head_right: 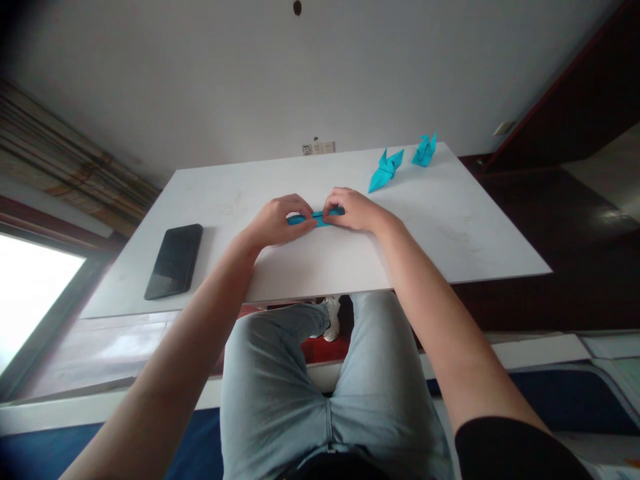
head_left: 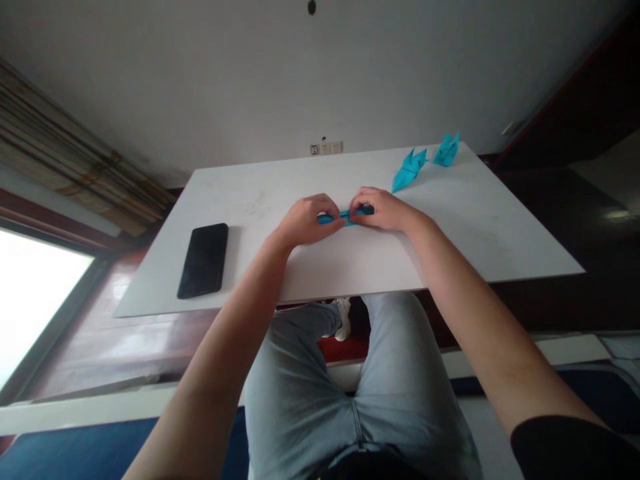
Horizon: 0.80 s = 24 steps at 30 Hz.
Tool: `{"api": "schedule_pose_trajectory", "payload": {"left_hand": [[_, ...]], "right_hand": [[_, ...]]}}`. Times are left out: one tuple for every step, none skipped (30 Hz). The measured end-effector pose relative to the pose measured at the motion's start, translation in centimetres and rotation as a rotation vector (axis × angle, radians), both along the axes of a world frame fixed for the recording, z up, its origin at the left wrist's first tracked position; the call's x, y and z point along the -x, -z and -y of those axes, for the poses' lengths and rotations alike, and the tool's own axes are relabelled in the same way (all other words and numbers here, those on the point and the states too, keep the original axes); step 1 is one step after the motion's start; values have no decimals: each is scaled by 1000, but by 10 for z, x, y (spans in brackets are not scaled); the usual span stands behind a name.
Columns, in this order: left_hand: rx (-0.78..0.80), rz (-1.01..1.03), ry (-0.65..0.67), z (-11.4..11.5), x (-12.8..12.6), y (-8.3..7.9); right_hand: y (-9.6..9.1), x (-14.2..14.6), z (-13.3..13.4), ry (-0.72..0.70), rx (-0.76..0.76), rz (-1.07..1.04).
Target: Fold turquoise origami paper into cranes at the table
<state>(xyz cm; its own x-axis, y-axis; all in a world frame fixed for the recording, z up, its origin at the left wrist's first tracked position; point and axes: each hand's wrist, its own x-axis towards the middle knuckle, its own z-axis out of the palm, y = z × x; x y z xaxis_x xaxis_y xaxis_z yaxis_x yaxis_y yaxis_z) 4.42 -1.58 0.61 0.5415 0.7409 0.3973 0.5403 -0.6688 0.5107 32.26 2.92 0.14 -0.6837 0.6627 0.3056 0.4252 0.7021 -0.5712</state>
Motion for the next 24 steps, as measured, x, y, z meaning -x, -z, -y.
{"api": "schedule_pose_trajectory", "payload": {"left_hand": [[4, 3, -34, -1, -2, 1], [9, 9, -76, -2, -4, 3], [15, 17, -114, -3, -6, 4], [21, 24, -142, -4, -7, 6], [25, 29, -159, -5, -9, 8], [26, 29, -165, -6, -10, 9], [26, 25, -166, -7, -11, 11], [27, 18, -166, -7, -12, 12], [33, 10, -165, -8, -12, 12], [41, 6, -165, -8, -13, 13], [50, 5, -165, -8, -13, 12], [57, 6, -164, -7, -13, 12], [60, 10, -163, -7, -13, 11], [58, 16, -160, -6, -13, 10], [52, 25, -158, -6, -14, 10], [44, 36, -156, -5, -14, 9], [36, 46, -153, -5, -14, 8], [29, 56, -153, -4, -14, 8], [25, 65, -154, -4, -15, 8], [24, 74, -158, -4, -15, 9], [24, 79, -160, -4, -15, 9], [25, 79, -161, -4, -15, 9], [25, 73, -162, -4, -15, 9], [22, 62, -163, -4, -15, 9]], "right_hand": [[0, 0, 0, 2, -7, 4], [0, 1, 1, 5, -15, 7], [0, 2, 1, 9, -23, 7], [0, 2, 1, 12, -30, 5], [0, 3, 1, 15, -37, 2], [1, 4, 1, 19, -41, -2], [1, 4, 1, 22, -44, -4], [2, 5, 1, 25, -46, -5], [2, 5, 0, 29, -48, -4], [3, 5, 0, 34, -50, -3], [3, 5, 0, 39, -52, -7], [3, 5, 0, 46, -52, -14], [2, 6, 1, 53, -49, -24], [2, 6, 1, 62, -44, -36], [1, 6, 2, 71, -38, -47], [0, 7, 3, 79, -32, -55], [-1, 7, 3, 86, -28, -59], [-1, 7, 4, 92, -27, -61], [-2, 7, 4, 95, -27, -62], [-2, 7, 4, 95, -28, -62], [-2, 7, 4, 90, -31, -61], [-2, 7, 3, 85, -36, -60], [-2, 7, 3, 81, -43, -59], [-1, 7, 2, 79, -50, -59]]}}
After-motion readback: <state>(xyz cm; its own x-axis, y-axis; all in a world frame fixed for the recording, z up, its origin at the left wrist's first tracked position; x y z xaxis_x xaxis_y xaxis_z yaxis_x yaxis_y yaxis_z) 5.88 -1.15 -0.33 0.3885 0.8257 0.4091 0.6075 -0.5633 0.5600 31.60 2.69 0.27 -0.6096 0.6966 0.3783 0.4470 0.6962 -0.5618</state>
